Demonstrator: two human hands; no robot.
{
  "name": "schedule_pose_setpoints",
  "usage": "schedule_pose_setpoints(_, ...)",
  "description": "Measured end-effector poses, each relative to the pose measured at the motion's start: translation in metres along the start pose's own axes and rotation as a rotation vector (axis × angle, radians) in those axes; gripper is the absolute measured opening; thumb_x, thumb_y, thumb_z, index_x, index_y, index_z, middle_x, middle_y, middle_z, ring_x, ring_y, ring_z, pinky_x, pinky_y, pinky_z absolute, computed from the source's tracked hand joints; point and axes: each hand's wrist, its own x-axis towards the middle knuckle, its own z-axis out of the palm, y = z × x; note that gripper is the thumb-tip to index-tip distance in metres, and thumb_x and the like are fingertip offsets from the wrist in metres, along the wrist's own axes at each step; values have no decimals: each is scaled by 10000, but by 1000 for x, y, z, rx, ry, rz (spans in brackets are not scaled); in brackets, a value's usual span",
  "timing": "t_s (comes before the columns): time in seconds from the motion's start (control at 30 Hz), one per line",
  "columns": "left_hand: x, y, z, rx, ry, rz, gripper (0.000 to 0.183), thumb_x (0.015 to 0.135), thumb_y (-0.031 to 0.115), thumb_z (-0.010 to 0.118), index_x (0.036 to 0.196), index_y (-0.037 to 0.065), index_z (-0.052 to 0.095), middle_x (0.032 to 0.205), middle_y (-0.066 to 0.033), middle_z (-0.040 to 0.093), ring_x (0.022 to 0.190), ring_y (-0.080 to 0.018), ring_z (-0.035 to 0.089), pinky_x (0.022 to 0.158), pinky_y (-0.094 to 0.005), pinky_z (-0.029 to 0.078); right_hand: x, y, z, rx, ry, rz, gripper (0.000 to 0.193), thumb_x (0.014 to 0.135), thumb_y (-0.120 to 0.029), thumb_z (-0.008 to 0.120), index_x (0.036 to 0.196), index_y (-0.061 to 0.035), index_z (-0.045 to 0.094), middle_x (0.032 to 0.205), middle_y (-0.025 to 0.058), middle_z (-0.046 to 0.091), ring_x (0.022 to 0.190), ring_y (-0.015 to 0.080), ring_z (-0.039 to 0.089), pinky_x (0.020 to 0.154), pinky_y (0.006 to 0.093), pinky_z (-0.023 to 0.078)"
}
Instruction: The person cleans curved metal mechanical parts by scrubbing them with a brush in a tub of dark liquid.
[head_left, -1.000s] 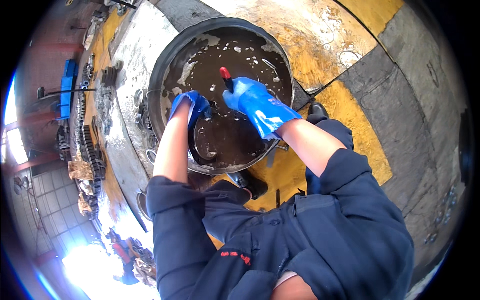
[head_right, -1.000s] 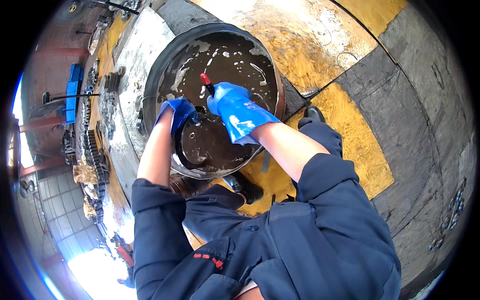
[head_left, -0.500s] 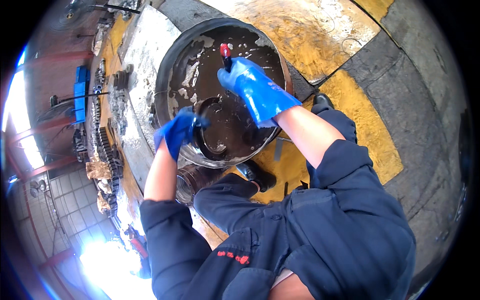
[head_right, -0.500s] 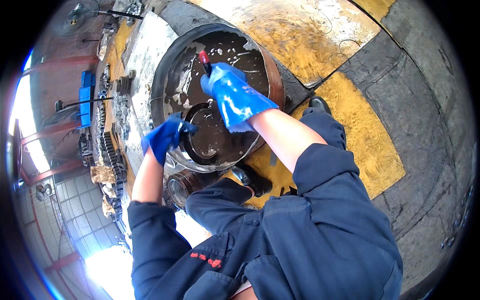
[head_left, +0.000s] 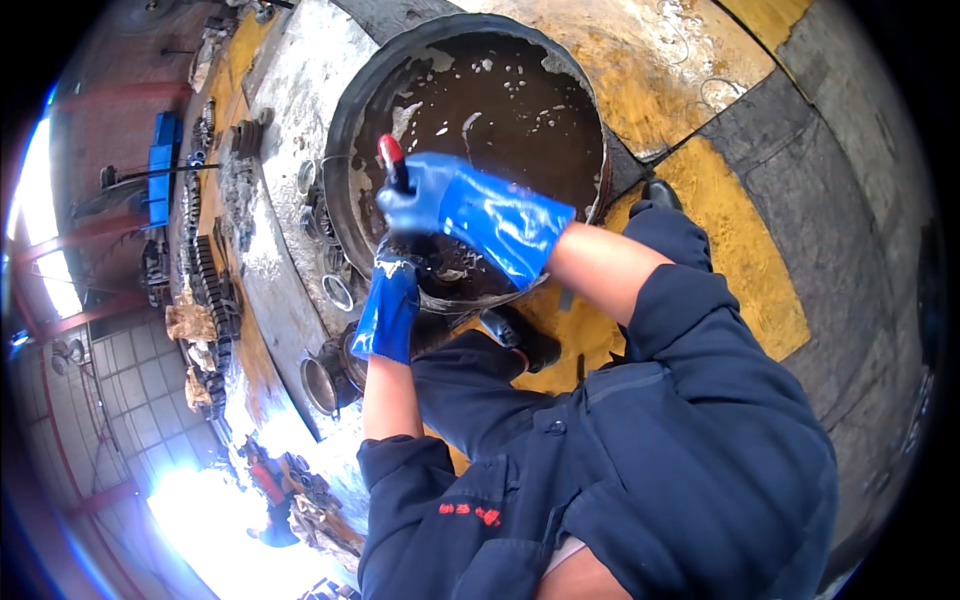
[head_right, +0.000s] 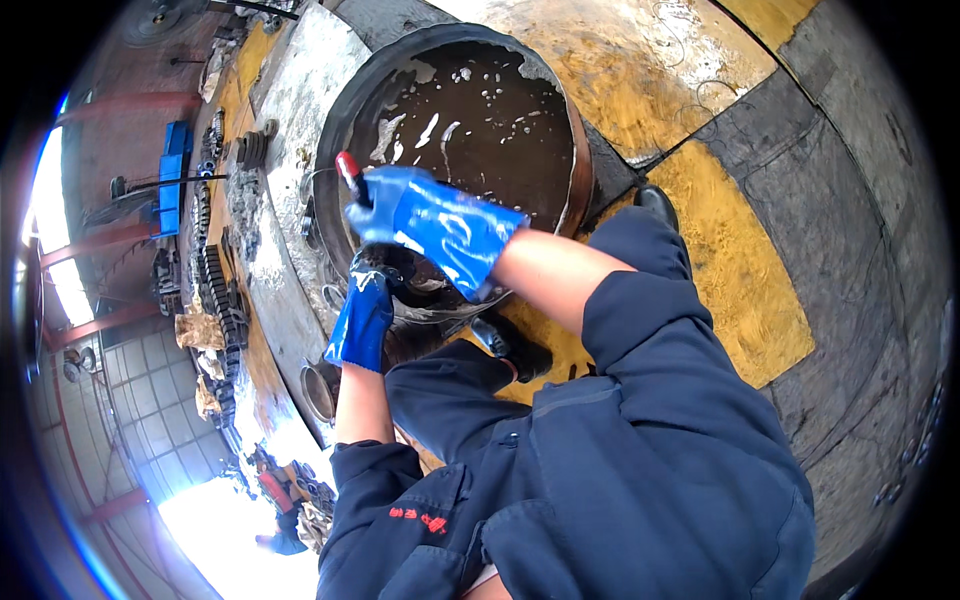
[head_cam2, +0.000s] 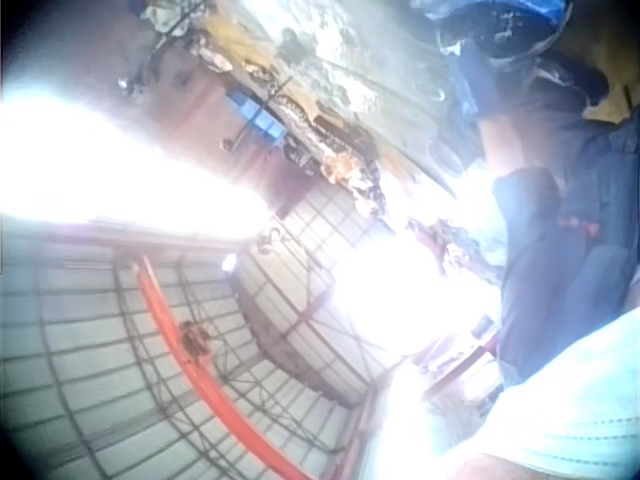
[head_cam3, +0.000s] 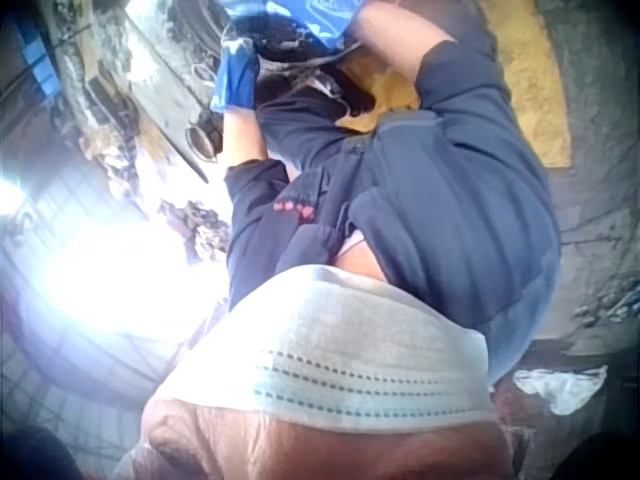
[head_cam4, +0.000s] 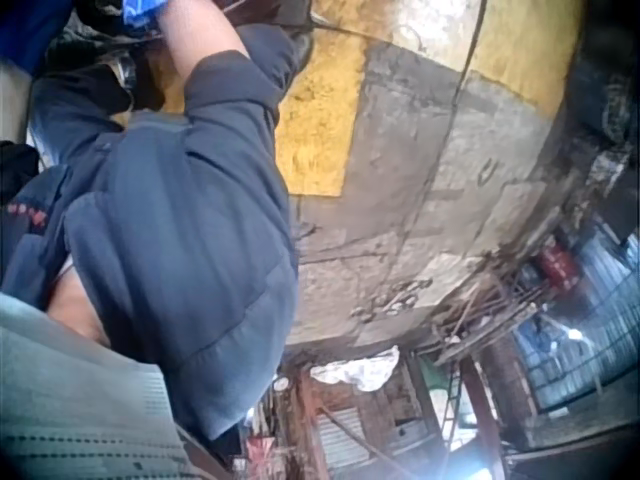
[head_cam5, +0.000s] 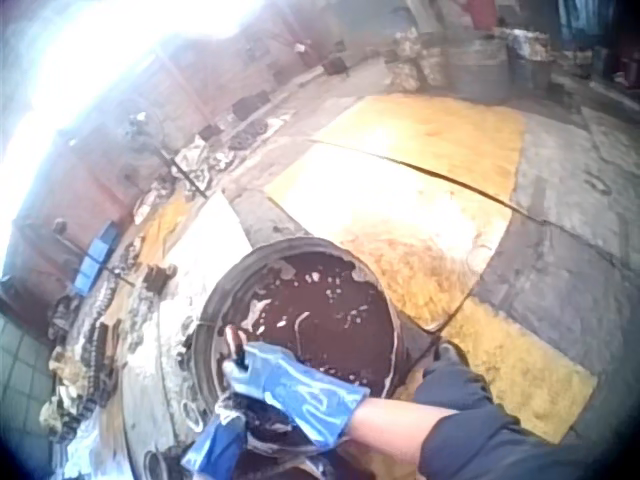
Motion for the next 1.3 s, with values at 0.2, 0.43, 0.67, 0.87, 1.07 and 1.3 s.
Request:
schedule_pose_setpoints(0.2, 1, 11, 10, -92, 9, -68, 585, 756, -138, 749, 1320, 5, 684, 1062, -79, 752, 920, -202, 714, 847, -319, 583, 32, 34, -61, 35, 54, 440, 451, 909, -466, 628, 995, -54, 793, 896, 206, 773, 844, 329, 753, 806, 423, 573)
schedule_pose_setpoints(0.43, 3, 14, 13, -87, 22, -45, 553, 750, -156, 721, 1275, 18, 706, 993, -62, 740, 889, -204, 707, 830, -348, 601, 44, 112, -43, -116, 215, 542, 461, 933, -380, 612, 1244, -77, 765, 1208, 228, 757, 1157, 391, 723, 995, 470, 571)
schedule_pose_setpoints(0.67, 9, 2, -1, -98, 29, -102, 571, 736, -130, 718, 1289, 13, 710, 1013, -75, 747, 892, -207, 714, 847, -344, 600, 28, 59, -49, 52, 149, 401, 421, 959, -397, 555, 1071, -66, 791, 1035, 199, 785, 987, 315, 766, 875, 439, 584)
schedule_pose_setpoints(0.87, 15, -15, -17, 88, -12, -20, 562, 765, -89, 749, 1320, -23, 690, 1071, -113, 762, 939, -230, 717, 894, -334, 581, 17, -1, -32, 214, -50, 208, 340, 943, -428, 645, 949, -114, 777, 841, 115, 736, 791, 197, 688, 794, 371, 549)
schedule_pose_setpoints(1.07, 0, -16, -1, 118, 104, 56, 569, 780, -86, 746, 1342, -27, 676, 1079, -118, 764, 944, -223, 715, 908, -334, 580, 15, -5, -41, 13, -23, 345, 338, 934, -394, 628, 1053, -125, 795, 991, 186, 779, 951, 332, 750, 887, 440, 565)
schedule_pose_setpoints(1.3, 9, 0, 8, -95, 47, -92, 608, 757, -115, 723, 1354, -9, 672, 1097, -119, 760, 959, -237, 725, 908, -364, 589, 42, 102, -42, 39, 323, 438, 488, 921, -418, 600, 1063, 11, 784, 992, 297, 754, 995, 444, 750, 897, 479, 587)
